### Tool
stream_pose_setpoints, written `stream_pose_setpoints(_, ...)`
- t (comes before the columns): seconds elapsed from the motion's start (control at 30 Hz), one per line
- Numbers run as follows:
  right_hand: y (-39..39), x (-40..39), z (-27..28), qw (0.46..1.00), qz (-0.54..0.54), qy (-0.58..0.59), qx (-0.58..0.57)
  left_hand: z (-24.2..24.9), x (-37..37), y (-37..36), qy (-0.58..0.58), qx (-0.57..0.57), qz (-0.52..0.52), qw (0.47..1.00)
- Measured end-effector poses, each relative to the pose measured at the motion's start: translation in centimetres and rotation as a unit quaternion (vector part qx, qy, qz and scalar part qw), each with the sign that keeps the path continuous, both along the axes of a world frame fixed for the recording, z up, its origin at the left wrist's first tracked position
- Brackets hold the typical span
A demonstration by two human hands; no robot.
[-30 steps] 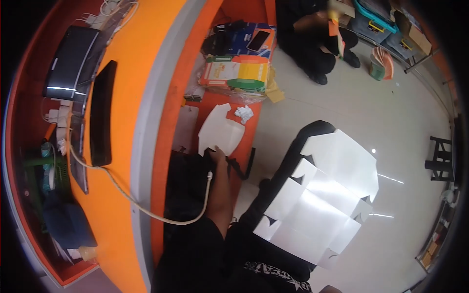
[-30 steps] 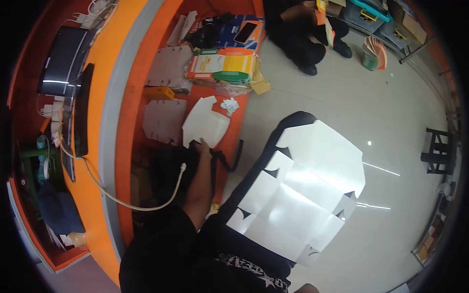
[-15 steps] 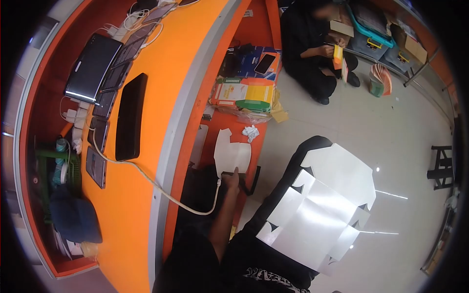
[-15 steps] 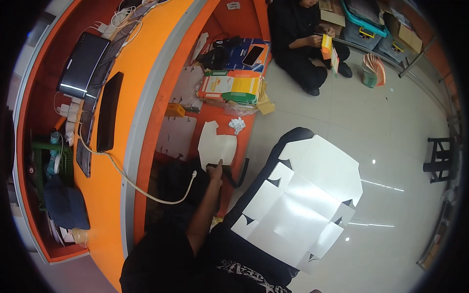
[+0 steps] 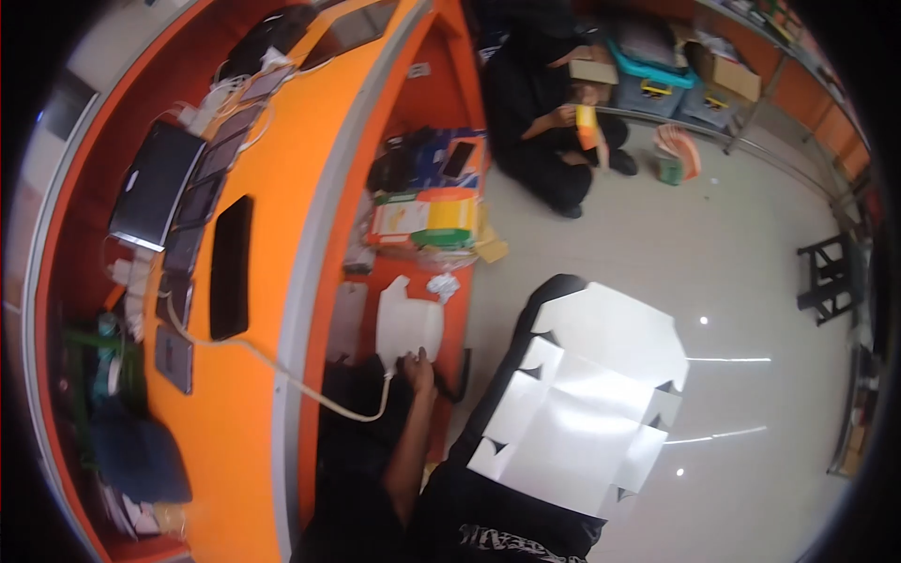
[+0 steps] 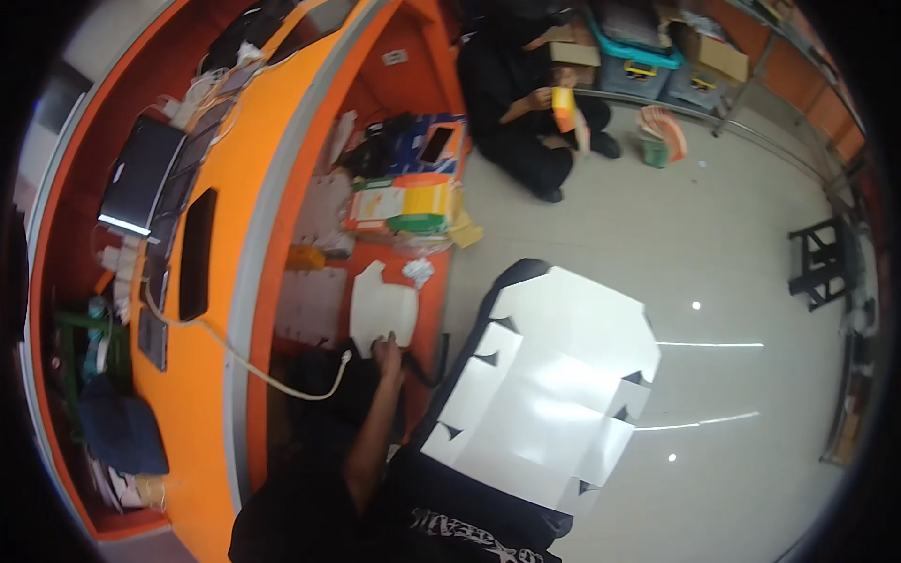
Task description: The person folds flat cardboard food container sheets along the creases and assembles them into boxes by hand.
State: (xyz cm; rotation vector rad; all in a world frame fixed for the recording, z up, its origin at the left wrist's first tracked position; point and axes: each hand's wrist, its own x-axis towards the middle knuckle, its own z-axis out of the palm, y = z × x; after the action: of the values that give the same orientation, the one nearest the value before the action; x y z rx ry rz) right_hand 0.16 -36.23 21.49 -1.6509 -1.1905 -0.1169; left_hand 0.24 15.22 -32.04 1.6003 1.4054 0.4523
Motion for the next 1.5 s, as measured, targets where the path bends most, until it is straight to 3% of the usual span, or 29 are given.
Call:
stream_pose_setpoints(0.03,-1.6,-0.8,-1.3,0.997,-0.069,-0.007,-0.045,5.8,0.7,-3.2,-0.099,0.015,-0.071,0.992)
stream_pose_setpoints(0.07,2.8,0.0,-4.1,0.963,-0.258,0.079,0.008,12.9,1.8,-6.8,-0.203,0.013,-0.144,0.968)
stream_pose_setpoints(0.1,5.3,1.9,-8.2,0.851,-0.52,-0.021,-0.068,18.0,2.0,-9.0,-0.225,-0.09,-0.212,0.947)
stream_pose_setpoints(0.13,6.1,4.8,-8.5,0.855,-0.49,0.086,-0.147,21.9,2.1,-10.3,-0.247,-0.188,-0.275,0.91)
stream_pose_setpoints(0.2,8.0,7.0,-12.7,0.797,-0.536,0.176,-0.215,26.8,2.7,-12.6,-0.175,-0.142,-0.414,0.882)
stream_pose_setpoints(0.23,6.7,6.6,-16.2,0.807,-0.492,0.199,-0.26,28.6,3.2,-13.6,-0.141,0.06,-0.493,0.856)
stream_pose_setpoints(0.27,4.9,5.8,-19.3,0.813,-0.447,0.222,-0.301,29.8,3.5,-14.7,-0.129,0.177,-0.502,0.837)
stream_pose_setpoints(0.33,4.3,5.7,-21.3,0.829,-0.439,0.234,-0.256,30.1,3.9,-15.3,-0.086,0.195,-0.509,0.834)
stream_pose_setpoints(0.37,4.0,5.6,-21.2,0.825,-0.453,0.222,-0.254,30.5,4.1,-15.4,-0.082,0.156,-0.51,0.842)
stream_pose_setpoints(0.43,4.1,5.3,-20.6,0.791,-0.478,0.346,-0.16,31.2,4.4,-15.6,-0.092,0.112,-0.507,0.85)
stream_pose_setpoints(0.53,4.0,5.5,-20.5,0.815,-0.496,0.256,-0.158,31.8,4.5,-15.8,-0.059,0.123,-0.517,0.845)
stream_pose_setpoints(0.6,4.1,5.4,-20.5,0.819,-0.502,0.236,-0.147,31.1,4.0,-16.3,-0.043,0.166,-0.516,0.839)
stream_pose_setpoints(0.67,4.4,5.2,-20.2,0.815,-0.507,0.209,-0.186,29.9,3.7,-16.7,-0.079,0.295,-0.489,0.817)
stream_pose_setpoints(0.73,4.2,4.8,-20.4,0.819,-0.51,0.189,-0.185,31.1,3.2,-17.2,-0.062,0.301,-0.494,0.813)
stream_pose_setpoints(0.87,3.3,3.8,-19.4,0.776,-0.529,0.258,-0.228,32.5,3.1,-17.4,-0.022,0.307,-0.514,0.801)
stream_pose_setpoints(0.93,2.7,4.1,-18.7,0.771,-0.457,0.377,-0.232,33.0,3.3,-17.2,-0.029,0.319,-0.517,0.794)
stream_pose_setpoints(1.0,2.6,3.7,-19.3,0.783,-0.476,0.349,-0.194,33.3,3.6,-17.5,-0.04,0.33,-0.516,0.789)
stream_pose_setpoints(1.07,2.8,3.6,-19.3,0.794,-0.492,0.296,-0.2,33.5,3.7,-17.6,-0.086,0.077,-0.484,0.867)
stream_pose_setpoints(1.1,3.2,3.5,-19.3,0.794,-0.492,0.295,-0.201,33.9,3.8,-17.6,-0.087,0.077,-0.483,0.868)
stream_pose_setpoints(1.2,4.0,3.2,-19.2,0.787,-0.519,0.279,-0.183,34.1,3.8,-17.3,-0.1,0.04,-0.497,0.861)
stream_pose_setpoints(1.27,4.2,3.0,-19.4,0.797,-0.531,0.215,-0.192,32.9,3.5,-16.8,-0.168,-0.125,-0.455,0.865)
stream_pose_setpoints(1.3,4.2,3.0,-19.3,0.796,-0.531,0.216,-0.192,33.3,3.5,-16.8,-0.168,-0.125,-0.456,0.865)
stream_pose_setpoints(1.37,4.3,3.1,-19.0,0.799,-0.536,0.177,-0.209,34.4,3.9,-16.7,-0.283,-0.282,-0.422,0.814)
stream_pose_setpoints(1.5,4.3,3.4,-18.8,0.822,-0.516,0.141,-0.192,34.8,3.7,-17.2,-0.278,-0.348,-0.423,0.789)
